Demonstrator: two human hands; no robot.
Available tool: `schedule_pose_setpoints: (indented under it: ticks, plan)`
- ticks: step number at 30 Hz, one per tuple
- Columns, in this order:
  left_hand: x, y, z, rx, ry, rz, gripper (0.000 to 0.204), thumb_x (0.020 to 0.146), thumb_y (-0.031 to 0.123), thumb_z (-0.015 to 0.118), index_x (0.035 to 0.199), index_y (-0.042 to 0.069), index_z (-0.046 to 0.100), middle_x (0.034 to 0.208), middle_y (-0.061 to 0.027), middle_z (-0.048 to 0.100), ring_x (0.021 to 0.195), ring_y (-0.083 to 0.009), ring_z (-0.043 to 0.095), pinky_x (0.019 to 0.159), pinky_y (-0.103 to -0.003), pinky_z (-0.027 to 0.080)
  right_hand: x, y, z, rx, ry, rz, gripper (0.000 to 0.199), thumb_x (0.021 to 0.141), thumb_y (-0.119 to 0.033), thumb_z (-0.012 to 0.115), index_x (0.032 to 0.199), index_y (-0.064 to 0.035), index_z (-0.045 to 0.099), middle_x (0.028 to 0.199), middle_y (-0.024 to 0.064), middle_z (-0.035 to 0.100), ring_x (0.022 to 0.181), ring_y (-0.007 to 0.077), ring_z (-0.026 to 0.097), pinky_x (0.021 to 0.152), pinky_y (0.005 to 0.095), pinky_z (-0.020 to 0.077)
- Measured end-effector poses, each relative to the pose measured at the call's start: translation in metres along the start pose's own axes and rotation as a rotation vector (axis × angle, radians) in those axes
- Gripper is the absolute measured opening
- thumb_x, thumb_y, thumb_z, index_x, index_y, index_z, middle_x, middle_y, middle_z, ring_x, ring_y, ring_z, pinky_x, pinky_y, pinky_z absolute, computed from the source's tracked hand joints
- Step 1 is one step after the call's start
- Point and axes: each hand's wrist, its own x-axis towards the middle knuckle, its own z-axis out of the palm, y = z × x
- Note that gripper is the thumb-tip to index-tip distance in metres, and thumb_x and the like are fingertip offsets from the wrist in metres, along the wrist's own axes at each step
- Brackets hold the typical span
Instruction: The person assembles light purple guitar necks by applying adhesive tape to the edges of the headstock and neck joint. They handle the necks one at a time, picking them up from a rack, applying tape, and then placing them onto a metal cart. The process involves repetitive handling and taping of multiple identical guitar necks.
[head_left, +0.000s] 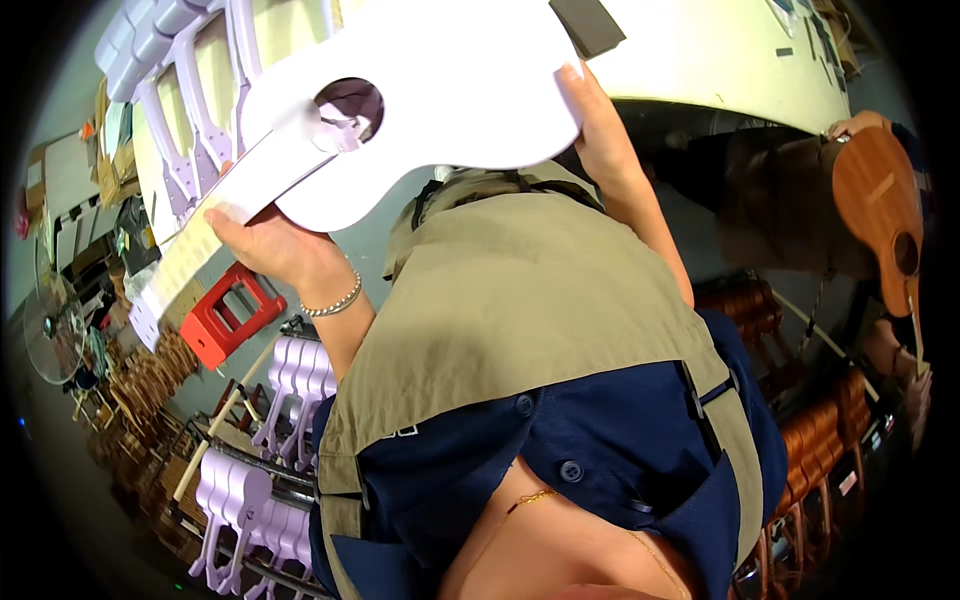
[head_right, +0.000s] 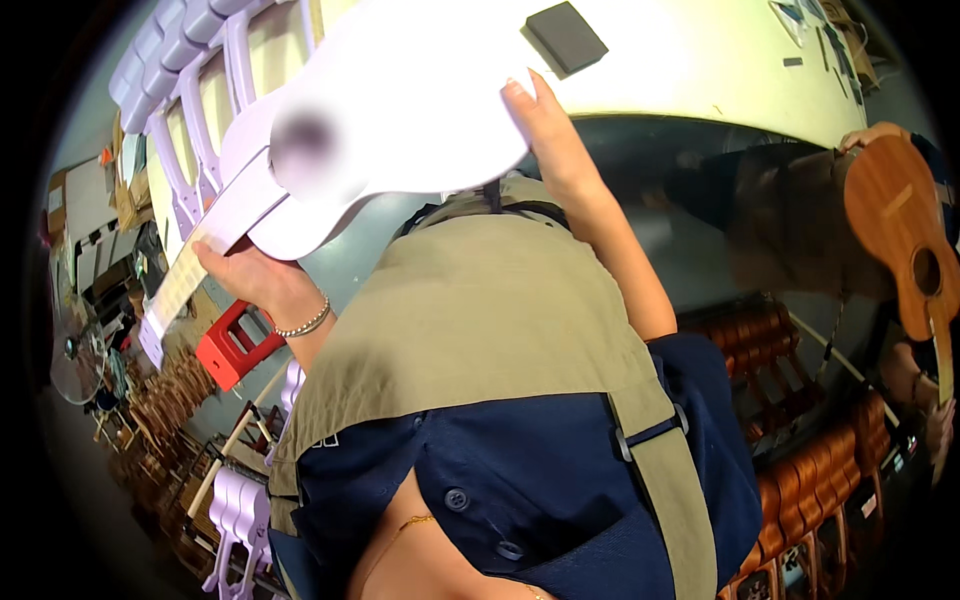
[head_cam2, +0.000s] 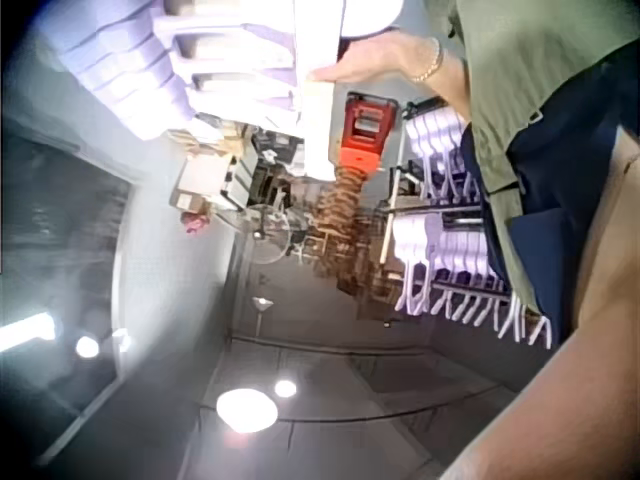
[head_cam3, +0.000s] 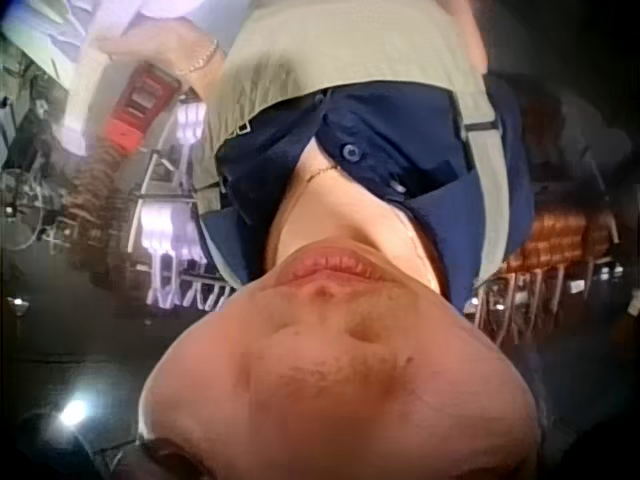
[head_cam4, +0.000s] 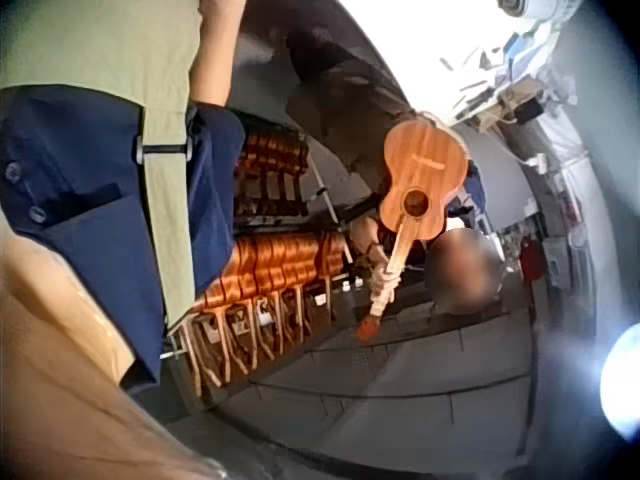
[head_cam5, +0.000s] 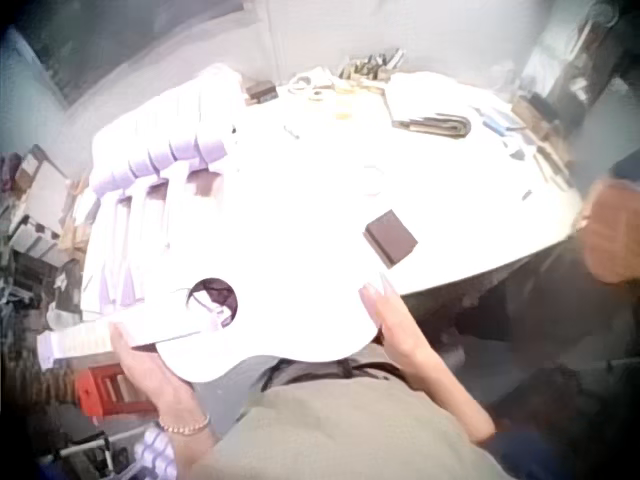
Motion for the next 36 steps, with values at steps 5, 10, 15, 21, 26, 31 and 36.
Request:
schedule_pose_setpoints:
  ticks: [5,10,15,21,26,31,36]
  plan:
    - [0.000,0.003,0.005,-0.039,-0.005,0.016,0.052,0.091,0.040,0.033,0.114,-0.003,0.047,0.114,-0.0164,0.050,0.108,-0.0291,0.049,0.095,-0.042,0.039,-0.020,0.002,0.012,-0.107,0.014,-0.175,0.086,0.072,-0.027,0.072,0.136,0.0009,0.020,0.127,0.0182,0.038,0.118,0.0258,0.039,0.098,0.0372,0.0337]
    - [0.002,0.008,0.004,-0.059,-0.029,-0.006,0.052,0.090,0.042,0.034,0.115,-0.001,0.047,0.112,-0.0155,0.051,0.108,-0.0281,0.049,0.095,-0.041,0.038,-0.023,0.007,0.010,-0.315,0.017,-0.282,0.094,0.068,-0.028,0.075,0.137,0.0005,0.017,0.129,0.0188,0.036,0.121,0.0277,0.037,0.099,0.0390,0.0332]
    - [0.003,0.011,0.002,0.014,-0.062,0.011,0.052,0.088,0.041,0.035,0.122,0.003,0.044,0.124,-0.0131,0.046,0.116,-0.0279,0.044,0.099,-0.042,0.035,-0.025,-0.003,0.008,-0.083,-0.028,-0.183,0.085,0.073,-0.024,0.070,0.137,0.0006,0.018,0.129,0.0156,0.036,0.120,0.0260,0.038,0.098,0.0380,0.0338]
    - [0.001,0.013,0.003,0.020,-0.044,0.010,0.051,0.088,0.039,0.035,0.122,0.002,0.044,0.124,-0.0136,0.046,0.115,-0.0282,0.045,0.098,-0.042,0.036,-0.030,0.001,0.011,-0.188,-0.013,-0.222,0.082,0.076,-0.024,0.067,0.137,0.0001,0.019,0.130,0.0155,0.037,0.118,0.0253,0.040,0.095,0.0377,0.0373]
    - [0.001,0.015,-0.001,0.075,-0.052,0.051,0.050,0.089,0.037,0.035,0.122,0.001,0.044,0.124,-0.0140,0.046,0.116,-0.0285,0.045,0.099,-0.043,0.036,-0.028,0.003,0.008,-0.207,-0.071,-0.227,0.080,0.077,-0.026,0.065,0.137,0.0001,0.019,0.130,0.0169,0.036,0.117,0.0258,0.041,0.093,0.0377,0.0394]
    - [0.006,0.017,-0.008,0.040,-0.060,0.023,0.051,0.090,0.038,0.033,0.123,0.001,0.044,0.126,-0.0148,0.045,0.116,-0.0288,0.044,0.100,-0.043,0.035,-0.029,0.001,0.005,-0.197,-0.111,-0.163,0.075,0.080,-0.026,0.062,0.137,0.0005,0.020,0.130,0.0178,0.037,0.117,0.0269,0.040,0.094,0.0383,0.0371]
    - [0.006,0.016,-0.010,0.033,-0.027,0.042,0.051,0.091,0.037,0.033,0.120,-0.004,0.044,0.122,-0.0179,0.045,0.114,-0.0298,0.045,0.098,-0.042,0.037,-0.035,0.010,0.011,-0.589,0.159,-0.621,0.062,0.073,-0.026,0.071,0.124,-0.0042,0.043,0.128,0.0170,0.039,0.119,0.0312,0.039,0.094,0.0383,0.0370]
